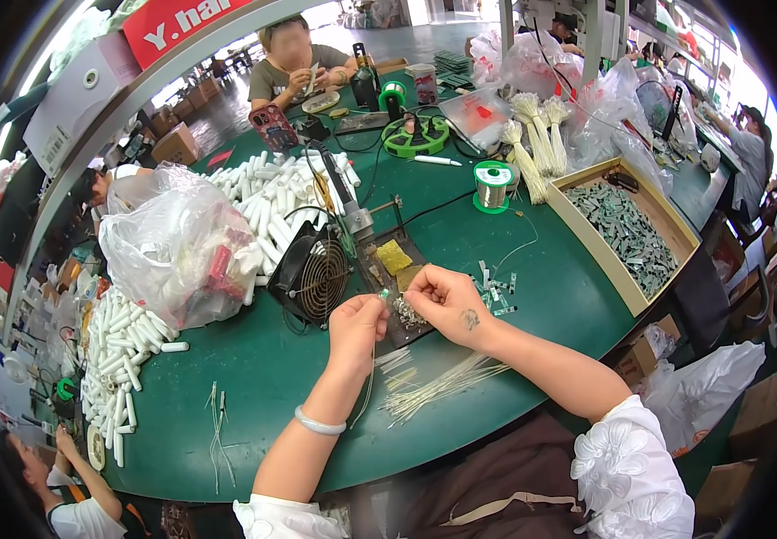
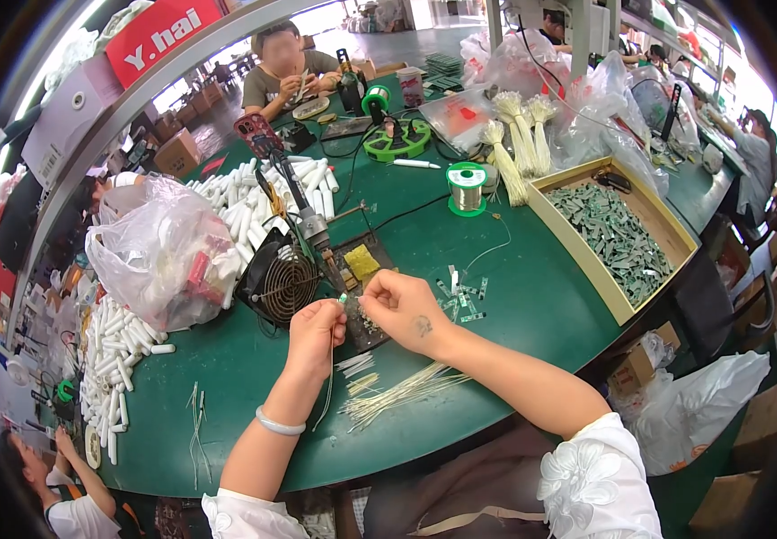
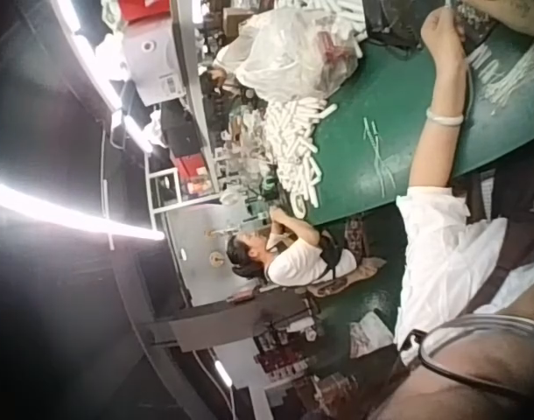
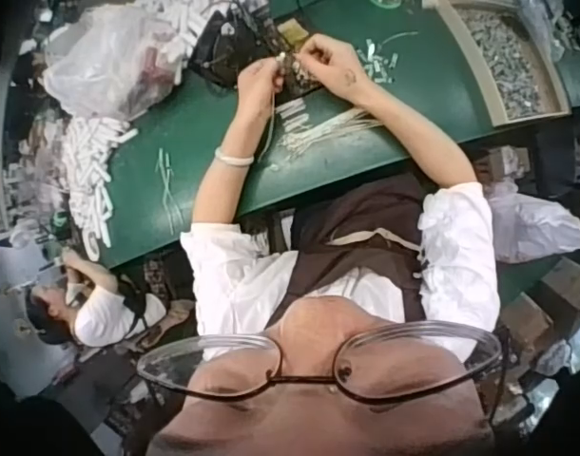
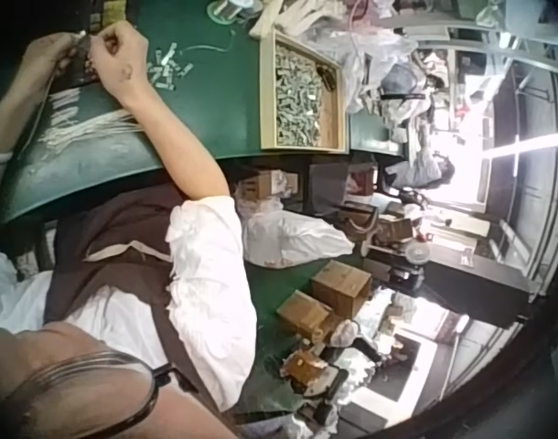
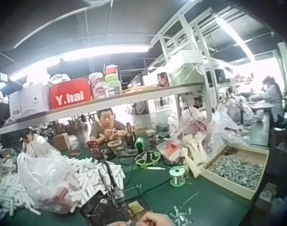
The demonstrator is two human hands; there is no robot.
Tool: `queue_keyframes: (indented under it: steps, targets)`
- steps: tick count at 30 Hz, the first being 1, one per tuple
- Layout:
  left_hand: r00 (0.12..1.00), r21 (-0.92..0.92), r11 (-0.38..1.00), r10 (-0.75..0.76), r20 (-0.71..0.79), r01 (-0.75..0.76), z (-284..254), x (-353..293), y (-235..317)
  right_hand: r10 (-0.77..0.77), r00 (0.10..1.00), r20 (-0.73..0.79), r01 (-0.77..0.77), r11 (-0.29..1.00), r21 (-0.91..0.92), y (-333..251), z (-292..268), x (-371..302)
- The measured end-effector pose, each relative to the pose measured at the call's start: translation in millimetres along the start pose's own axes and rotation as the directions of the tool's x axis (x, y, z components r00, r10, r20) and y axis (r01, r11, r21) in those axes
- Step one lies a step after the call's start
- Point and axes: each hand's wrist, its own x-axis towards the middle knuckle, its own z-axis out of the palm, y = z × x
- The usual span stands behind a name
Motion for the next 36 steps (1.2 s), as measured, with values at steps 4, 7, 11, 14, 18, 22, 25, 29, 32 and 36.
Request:
queue_keyframes:
  steps: [4,7,11,14,18,22,25,29,32,36]
  targets:
    - [1.0,0.042,0.999,0.013,0.013,-0.014,1,-2,-3,-0.008,1.0,-0.003,0.008,1.0,-0.006,1,-1,-1]
    - [0.998,0.096,0.993,0.063,0.012,-0.063,4,-5,-2,-0.023,1.0,0.021,0.024,0.998,-0.053,1,-2,-1]
    - [0.988,0.134,0.979,0.154,0.018,-0.155,8,-6,-2,-0.043,0.997,0.064,0.048,0.996,-0.074,0,-2,0]
    - [0.982,0.141,0.972,0.186,0.021,-0.187,10,-7,-1,-0.051,0.997,0.059,0.055,0.996,-0.077,0,-3,1]
    - [0.982,0.143,0.972,0.189,0.012,-0.189,10,-8,-1,-0.038,0.998,0.051,0.042,0.995,-0.086,-2,-2,-1]
    - [0.988,0.143,0.978,0.151,0.028,-0.153,7,-8,-1,-0.029,0.999,0.042,0.032,0.997,-0.071,1,-1,-2]
    - [0.991,0.113,0.985,0.131,0.029,-0.133,8,-9,0,-0.048,0.998,0.027,0.05,0.997,-0.065,2,-1,-3]
    - [0.992,0.107,0.986,0.126,0.017,-0.127,5,-9,-1,-0.03,0.999,0.031,0.032,0.999,-0.045,0,0,-2]
    - [0.998,0.172,0.983,0.052,0.038,-0.057,-5,-12,8,0.03,0.996,0.083,-0.026,0.999,-0.048,-7,-6,-1]
    - [0.993,0.26,0.964,-0.077,0.091,0.051,-35,-37,32,0.062,0.975,0.213,-0.045,0.995,-0.084,-11,-8,-7]
